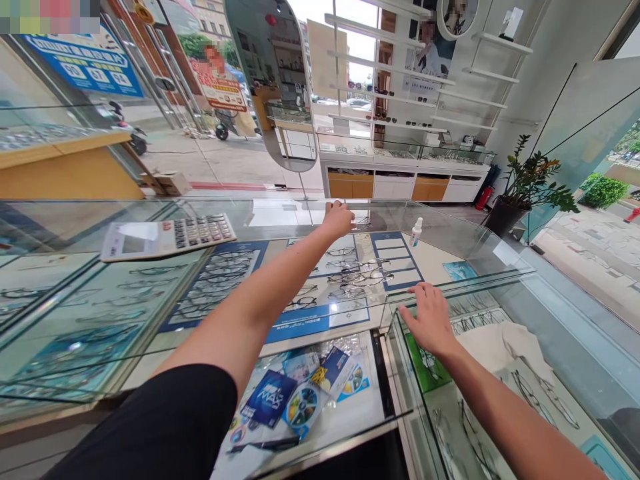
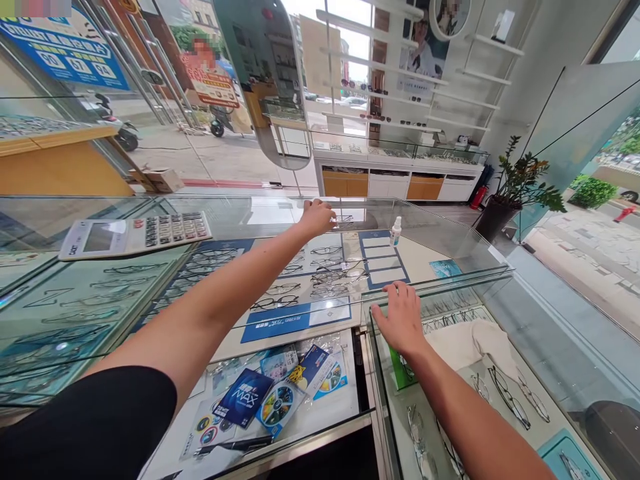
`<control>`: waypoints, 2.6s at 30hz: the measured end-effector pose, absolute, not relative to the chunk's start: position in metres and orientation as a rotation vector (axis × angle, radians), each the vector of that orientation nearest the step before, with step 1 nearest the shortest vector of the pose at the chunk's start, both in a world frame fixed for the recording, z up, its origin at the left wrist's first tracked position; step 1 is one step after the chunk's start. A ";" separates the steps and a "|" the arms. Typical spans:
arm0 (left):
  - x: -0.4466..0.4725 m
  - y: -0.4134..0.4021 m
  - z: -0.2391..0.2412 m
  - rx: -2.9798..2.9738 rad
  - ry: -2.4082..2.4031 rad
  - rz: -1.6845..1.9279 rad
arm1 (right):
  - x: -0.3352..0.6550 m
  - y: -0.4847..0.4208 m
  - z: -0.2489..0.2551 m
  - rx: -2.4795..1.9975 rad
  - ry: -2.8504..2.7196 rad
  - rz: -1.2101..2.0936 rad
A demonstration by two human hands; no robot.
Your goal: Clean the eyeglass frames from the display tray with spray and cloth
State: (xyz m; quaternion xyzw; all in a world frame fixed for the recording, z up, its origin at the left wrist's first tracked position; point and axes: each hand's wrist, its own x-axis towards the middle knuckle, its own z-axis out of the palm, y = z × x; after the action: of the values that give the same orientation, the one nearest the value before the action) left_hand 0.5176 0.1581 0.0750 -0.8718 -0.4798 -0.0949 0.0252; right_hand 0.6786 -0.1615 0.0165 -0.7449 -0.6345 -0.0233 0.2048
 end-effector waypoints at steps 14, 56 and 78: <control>0.476 0.020 0.086 -3.162 -0.813 -0.056 | 0.680 -0.163 0.019 -2.106 -1.762 -0.073; 0.320 -0.113 0.043 -3.447 -0.831 -0.365 | 0.723 -0.161 0.017 -2.119 -1.794 -0.114; 0.301 -0.118 -0.016 -3.199 -1.104 0.293 | 0.697 -0.047 0.033 -2.395 -1.696 -0.211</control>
State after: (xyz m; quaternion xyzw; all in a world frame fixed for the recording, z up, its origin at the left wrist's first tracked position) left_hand 0.3015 -0.1176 -0.0159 -0.9341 -0.3224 0.0854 -0.1271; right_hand 0.6973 -0.0474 0.0333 -0.8099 -0.5736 -0.0715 0.0994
